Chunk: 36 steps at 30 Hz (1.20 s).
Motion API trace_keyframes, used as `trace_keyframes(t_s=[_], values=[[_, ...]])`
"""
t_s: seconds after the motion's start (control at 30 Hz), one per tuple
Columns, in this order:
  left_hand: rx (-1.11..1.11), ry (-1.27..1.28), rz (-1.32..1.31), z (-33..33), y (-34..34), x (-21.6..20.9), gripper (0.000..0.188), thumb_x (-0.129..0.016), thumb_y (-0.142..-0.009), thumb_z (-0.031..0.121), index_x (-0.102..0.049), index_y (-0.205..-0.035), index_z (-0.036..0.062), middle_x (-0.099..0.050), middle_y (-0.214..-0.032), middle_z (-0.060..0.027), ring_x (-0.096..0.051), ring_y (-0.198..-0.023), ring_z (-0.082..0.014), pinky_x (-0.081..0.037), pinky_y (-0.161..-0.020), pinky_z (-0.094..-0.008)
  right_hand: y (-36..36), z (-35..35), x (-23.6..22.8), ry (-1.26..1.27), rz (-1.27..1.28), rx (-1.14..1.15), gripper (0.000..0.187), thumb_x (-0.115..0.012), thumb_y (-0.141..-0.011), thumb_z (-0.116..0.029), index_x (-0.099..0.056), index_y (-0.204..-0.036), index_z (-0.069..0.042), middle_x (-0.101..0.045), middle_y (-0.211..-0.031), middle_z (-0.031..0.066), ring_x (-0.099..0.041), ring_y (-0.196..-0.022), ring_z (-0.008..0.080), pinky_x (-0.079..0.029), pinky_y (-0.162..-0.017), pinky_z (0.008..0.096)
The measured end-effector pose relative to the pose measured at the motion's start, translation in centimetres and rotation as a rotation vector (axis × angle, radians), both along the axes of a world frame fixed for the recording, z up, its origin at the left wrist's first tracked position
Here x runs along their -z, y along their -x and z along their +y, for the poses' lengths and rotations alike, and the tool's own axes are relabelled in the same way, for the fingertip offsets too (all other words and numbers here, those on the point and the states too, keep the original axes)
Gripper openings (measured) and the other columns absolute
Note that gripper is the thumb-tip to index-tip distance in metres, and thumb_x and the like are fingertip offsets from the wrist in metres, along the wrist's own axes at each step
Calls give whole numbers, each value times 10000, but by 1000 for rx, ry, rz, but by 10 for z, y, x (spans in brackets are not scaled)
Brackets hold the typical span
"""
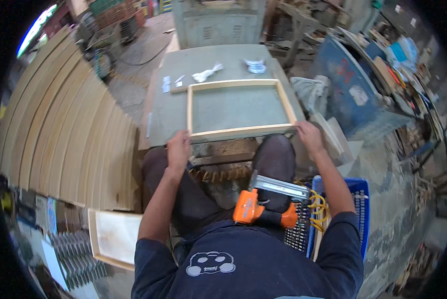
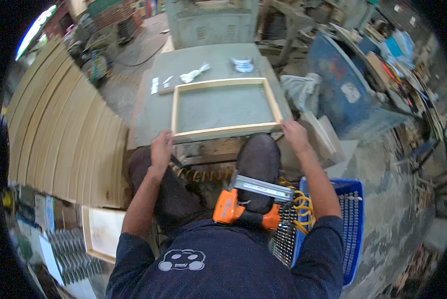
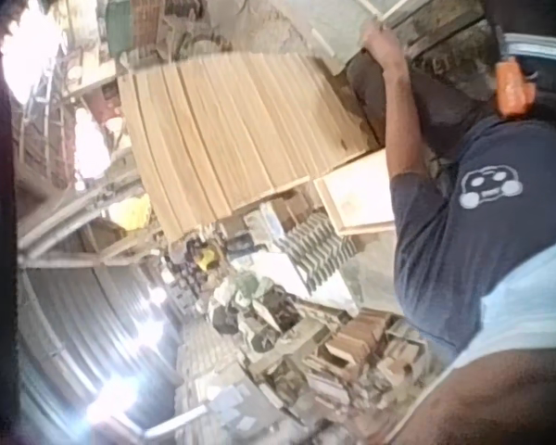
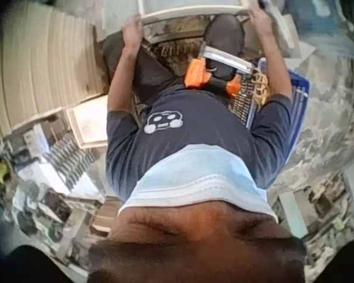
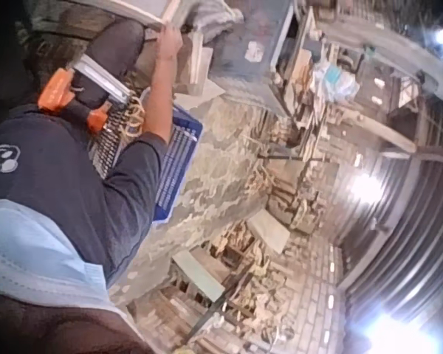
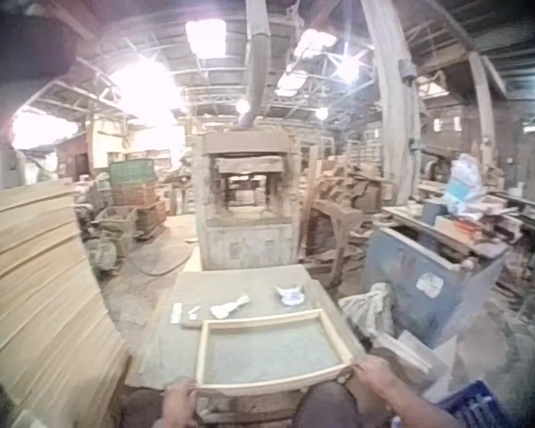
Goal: Using a pneumatic nail gun to assemble wooden frames in a workshop.
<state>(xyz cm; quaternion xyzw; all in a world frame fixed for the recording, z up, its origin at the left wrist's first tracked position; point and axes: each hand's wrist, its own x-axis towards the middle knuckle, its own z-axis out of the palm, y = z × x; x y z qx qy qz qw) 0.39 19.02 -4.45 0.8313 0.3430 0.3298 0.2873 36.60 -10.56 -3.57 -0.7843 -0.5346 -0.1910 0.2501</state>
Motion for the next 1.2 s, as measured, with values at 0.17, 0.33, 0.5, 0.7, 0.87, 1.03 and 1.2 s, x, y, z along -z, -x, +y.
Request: trace_keyframes(t_s=[0.17, 0.33, 0.5, 0.7, 0.87, 1.03, 1.2], values=[[-54, -14, 49, 0, 2, 2, 275, -641, -847, 71, -612, -1119, 42, -685, -861, -190, -681, -822, -336, -525, -734, -406, 4, 3, -6, 45, -26, -33, 128, -629, -866, -131, -651, -970, -60, -633, -872, 139, -620, -819, 338, -512, -713, 426], [1, -80, -16, 1, 5, 5, 230, -628, -850, 65, -635, -1073, 9, -676, -892, -203, -661, -862, -360, -517, -756, -409, 0, 2, -11, 141, -82, -42, 104, -599, -888, -136, -617, -943, -48, -603, -828, 137, -604, -789, 335, -495, -671, 441], [70, -227, 21, 3, 3, 8, 115, -527, -895, 105, -604, -912, 22, -611, -814, -211, -614, -809, -403, -466, -702, -491, -4, 5, -6, 166, -138, -46, 98, -566, -902, -135, -608, -911, -47, -606, -821, 136, -603, -785, 339, -494, -665, 447], [70, -254, 71, 4, 2, 12, 151, -515, -882, 91, -609, -974, 15, -607, -813, -219, -603, -797, -419, -486, -705, -495, -6, 1, -2, 159, 53, 48, 167, -612, -872, -165, -643, -982, -44, -646, -884, 153, -640, -833, 331, -514, -712, 409], [-8, -341, 84, -15, -3, -7, 266, -601, -826, 54, -595, -1090, 27, -606, -993, -202, -584, -921, -403, -470, -805, -458, -5, 4, 2, -34, 439, 53, 161, -653, -846, -137, -625, -959, -26, -674, -884, 163, -662, -837, 334, -515, -712, 409], [98, -483, 48, -70, -69, -29, 391, -617, -744, 63, -583, -1133, 68, -593, -1114, -152, -551, -1085, -329, -412, -926, -465, -6, 1, 8, -119, 465, -9, 170, -649, -852, -152, -628, -965, -28, -664, -869, 153, -649, -809, 343, -504, -698, 412], [438, -513, 45, -134, -185, -29, 354, -631, -788, 151, -596, -1132, 77, -607, -1062, -122, -578, -1038, -293, -412, -907, -458, -8, -1, 4, -110, 478, -22, 190, -650, -848, -151, -632, -994, -31, -673, -889, 150, -655, -839, 328, -506, -732, 404]])
